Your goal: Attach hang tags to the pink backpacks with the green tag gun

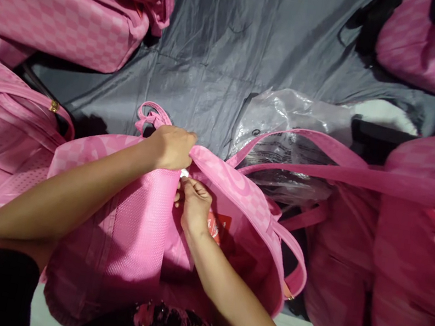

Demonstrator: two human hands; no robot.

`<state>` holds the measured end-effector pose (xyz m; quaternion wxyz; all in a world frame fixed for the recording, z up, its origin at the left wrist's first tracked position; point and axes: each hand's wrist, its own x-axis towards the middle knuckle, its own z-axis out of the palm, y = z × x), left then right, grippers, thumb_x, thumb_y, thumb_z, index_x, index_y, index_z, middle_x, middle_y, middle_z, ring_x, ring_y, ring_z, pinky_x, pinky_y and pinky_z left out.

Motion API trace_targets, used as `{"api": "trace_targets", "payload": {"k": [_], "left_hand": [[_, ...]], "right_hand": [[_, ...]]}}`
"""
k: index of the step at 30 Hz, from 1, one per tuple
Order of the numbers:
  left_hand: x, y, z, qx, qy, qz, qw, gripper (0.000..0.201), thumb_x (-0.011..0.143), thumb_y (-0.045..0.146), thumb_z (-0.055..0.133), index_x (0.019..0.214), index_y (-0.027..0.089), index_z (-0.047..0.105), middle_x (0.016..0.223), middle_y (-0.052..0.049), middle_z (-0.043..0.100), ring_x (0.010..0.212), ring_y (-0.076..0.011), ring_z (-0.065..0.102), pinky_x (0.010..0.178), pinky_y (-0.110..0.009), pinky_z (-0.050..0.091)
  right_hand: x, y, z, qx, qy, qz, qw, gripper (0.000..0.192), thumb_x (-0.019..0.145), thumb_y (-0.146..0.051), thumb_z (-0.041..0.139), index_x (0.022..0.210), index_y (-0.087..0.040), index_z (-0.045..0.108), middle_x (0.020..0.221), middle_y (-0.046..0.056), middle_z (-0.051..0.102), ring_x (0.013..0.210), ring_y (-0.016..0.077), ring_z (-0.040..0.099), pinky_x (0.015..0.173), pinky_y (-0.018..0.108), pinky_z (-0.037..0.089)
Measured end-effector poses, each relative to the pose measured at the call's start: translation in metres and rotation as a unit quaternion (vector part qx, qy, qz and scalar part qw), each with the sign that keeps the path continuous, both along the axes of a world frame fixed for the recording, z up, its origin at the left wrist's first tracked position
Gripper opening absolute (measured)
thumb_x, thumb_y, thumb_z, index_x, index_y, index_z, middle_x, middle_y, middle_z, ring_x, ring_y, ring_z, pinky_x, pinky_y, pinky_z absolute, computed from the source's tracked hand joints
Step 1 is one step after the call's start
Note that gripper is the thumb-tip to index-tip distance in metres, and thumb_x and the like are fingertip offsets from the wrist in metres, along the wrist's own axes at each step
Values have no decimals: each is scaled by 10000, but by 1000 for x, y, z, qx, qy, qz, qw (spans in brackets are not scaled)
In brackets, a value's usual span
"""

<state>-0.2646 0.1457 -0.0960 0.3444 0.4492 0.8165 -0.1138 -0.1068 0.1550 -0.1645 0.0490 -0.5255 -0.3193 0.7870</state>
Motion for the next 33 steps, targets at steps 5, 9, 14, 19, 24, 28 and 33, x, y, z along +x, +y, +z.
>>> {"api": "trace_targets", "payload": {"k": [5, 9, 14, 19, 24, 28, 33], "left_hand": [[0, 0, 0, 1, -2, -2, 1000, 380, 806, 235, 473, 1141, 121, 613, 1063, -175, 732, 1061, -304, 695, 869, -351, 525], [0, 0, 0, -2, -6, 2, 1000, 389, 810, 240, 484, 1156, 116, 615, 1083, -178, 729, 1069, -303, 691, 878, -349, 522], [0, 1, 0, 1, -9, 4, 1000, 392, 814, 238, 480, 1157, 107, 616, 1090, -192, 725, 1070, -316, 689, 878, -368, 522], [1, 2, 0, -4, -5, 1, 1000, 392, 817, 235, 486, 1165, 109, 615, 1081, -186, 729, 1055, -313, 696, 859, -363, 526], [2, 2, -1, -12, 1, 2, 1000, 400, 835, 263, 498, 1197, 129, 603, 1096, -162, 732, 1069, -282, 690, 858, -327, 522], [2, 1, -3, -3, -1, 3, 1000, 402, 826, 243, 496, 1189, 116, 611, 1091, -180, 729, 1063, -304, 692, 864, -359, 527], [2, 2, -3, -2, -3, 4, 1000, 406, 815, 221, 493, 1187, 109, 611, 1102, -188, 725, 1065, -312, 690, 877, -375, 527]], "right_hand": [[0, -1, 0, 6, 4, 5, 1000, 249, 600, -387, 744, 640, -173, 623, 529, -47, 612, 358, 59, 477, 322, 165, 328], [0, -1, 0, 14, -2, 9, 1000, 252, 601, -393, 738, 635, -173, 621, 515, -51, 600, 356, 59, 476, 317, 161, 325], [1, -1, -1, 6, -3, 5, 1000, 262, 580, -395, 748, 650, -170, 634, 509, -55, 596, 353, 63, 481, 318, 164, 329], [2, -1, -1, 11, 0, 7, 1000, 250, 594, -385, 744, 656, -171, 630, 539, -39, 631, 356, 62, 478, 323, 166, 323], [2, -2, -1, 13, 1, 11, 1000, 237, 602, -377, 737, 664, -172, 634, 569, -27, 657, 362, 62, 483, 329, 167, 325], [2, -2, -2, 20, -2, 14, 1000, 249, 609, -395, 733, 653, -176, 624, 560, -27, 652, 359, 61, 477, 326, 166, 321], [2, -2, -3, 28, -6, 19, 999, 260, 613, -402, 735, 638, -181, 601, 578, -26, 659, 363, 57, 478, 325, 164, 327]]}}
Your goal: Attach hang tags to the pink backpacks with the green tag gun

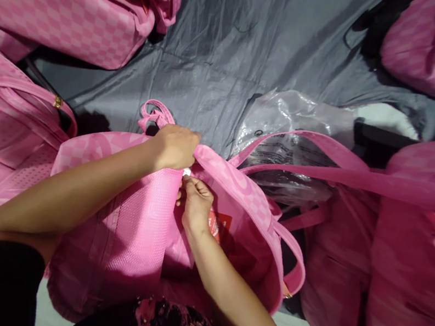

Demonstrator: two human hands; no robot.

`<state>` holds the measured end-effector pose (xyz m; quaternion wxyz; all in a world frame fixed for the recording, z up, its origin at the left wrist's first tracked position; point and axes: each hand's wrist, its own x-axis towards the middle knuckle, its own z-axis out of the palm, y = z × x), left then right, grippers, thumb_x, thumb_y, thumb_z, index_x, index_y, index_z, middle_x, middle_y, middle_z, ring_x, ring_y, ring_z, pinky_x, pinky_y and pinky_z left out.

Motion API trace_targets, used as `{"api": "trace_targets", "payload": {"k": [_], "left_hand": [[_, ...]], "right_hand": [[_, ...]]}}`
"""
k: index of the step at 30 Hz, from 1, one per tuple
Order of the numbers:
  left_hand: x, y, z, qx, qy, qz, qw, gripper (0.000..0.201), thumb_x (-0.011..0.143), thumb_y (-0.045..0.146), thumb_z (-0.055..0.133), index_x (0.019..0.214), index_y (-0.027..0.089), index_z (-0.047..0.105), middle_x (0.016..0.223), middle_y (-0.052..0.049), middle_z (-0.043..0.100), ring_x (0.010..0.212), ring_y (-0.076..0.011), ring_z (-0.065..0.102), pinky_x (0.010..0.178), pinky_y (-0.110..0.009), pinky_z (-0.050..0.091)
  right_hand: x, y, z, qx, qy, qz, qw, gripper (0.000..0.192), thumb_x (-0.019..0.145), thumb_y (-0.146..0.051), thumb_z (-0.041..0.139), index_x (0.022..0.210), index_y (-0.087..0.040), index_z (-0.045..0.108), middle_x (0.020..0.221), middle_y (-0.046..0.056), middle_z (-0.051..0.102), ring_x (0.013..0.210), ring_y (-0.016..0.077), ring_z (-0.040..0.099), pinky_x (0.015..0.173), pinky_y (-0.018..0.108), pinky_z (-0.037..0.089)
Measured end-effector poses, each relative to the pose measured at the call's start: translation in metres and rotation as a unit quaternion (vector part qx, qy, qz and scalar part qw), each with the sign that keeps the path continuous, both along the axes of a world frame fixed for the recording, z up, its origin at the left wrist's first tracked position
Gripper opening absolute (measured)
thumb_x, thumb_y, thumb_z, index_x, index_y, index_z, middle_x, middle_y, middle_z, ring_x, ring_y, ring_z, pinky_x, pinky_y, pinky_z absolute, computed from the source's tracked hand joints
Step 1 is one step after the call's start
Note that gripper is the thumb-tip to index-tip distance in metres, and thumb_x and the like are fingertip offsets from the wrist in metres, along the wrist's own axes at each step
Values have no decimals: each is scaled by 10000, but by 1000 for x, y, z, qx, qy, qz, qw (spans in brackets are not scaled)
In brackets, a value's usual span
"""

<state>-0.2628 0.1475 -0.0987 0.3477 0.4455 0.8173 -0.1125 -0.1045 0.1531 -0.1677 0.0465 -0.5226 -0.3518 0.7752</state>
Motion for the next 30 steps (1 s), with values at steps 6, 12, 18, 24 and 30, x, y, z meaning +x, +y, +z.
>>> {"api": "trace_targets", "payload": {"k": [6, 12, 18, 24, 30], "left_hand": [[0, 1, -1, -4, 3, -2, 1000, 405, 817, 223, 490, 1189, 121, 613, 1096, -169, 730, 1064, -292, 689, 871, -348, 524], [0, 1, -1, -3, 4, 4, 1000, 416, 816, 228, 503, 1203, 119, 611, 1116, -164, 725, 1074, -288, 683, 882, -344, 518], [1, 2, 0, -7, 2, 9, 1000, 414, 820, 224, 501, 1207, 126, 611, 1119, -164, 726, 1080, -282, 682, 892, -342, 515], [2, 1, 1, 1, 9, 0, 1000, 422, 808, 197, 471, 1194, 98, 611, 1080, -203, 729, 1080, -328, 689, 884, -388, 528], [3, 0, 4, 1, 23, -9, 1000, 419, 809, 219, 480, 1185, 94, 617, 1066, -219, 729, 1043, -333, 704, 843, -377, 537]], "right_hand": [[-1, 2, 3, -7, -6, -5, 1000, 262, 583, -406, 728, 645, -179, 614, 547, -39, 635, 358, 61, 478, 321, 167, 325], [0, 0, 2, -10, 0, -5, 1000, 236, 605, -383, 723, 659, -179, 617, 547, -52, 622, 364, 58, 477, 326, 168, 330], [0, 0, 1, -7, -2, -1, 1000, 244, 610, -396, 726, 652, -181, 618, 541, -51, 612, 367, 59, 480, 322, 165, 331], [-1, 0, 0, -6, 7, -4, 1000, 245, 618, -397, 725, 659, -177, 626, 533, -49, 608, 359, 64, 479, 313, 168, 323], [-3, -2, 0, -1, 20, -10, 1000, 228, 623, -383, 699, 651, -172, 616, 488, -71, 558, 344, 64, 472, 306, 161, 316]]}}
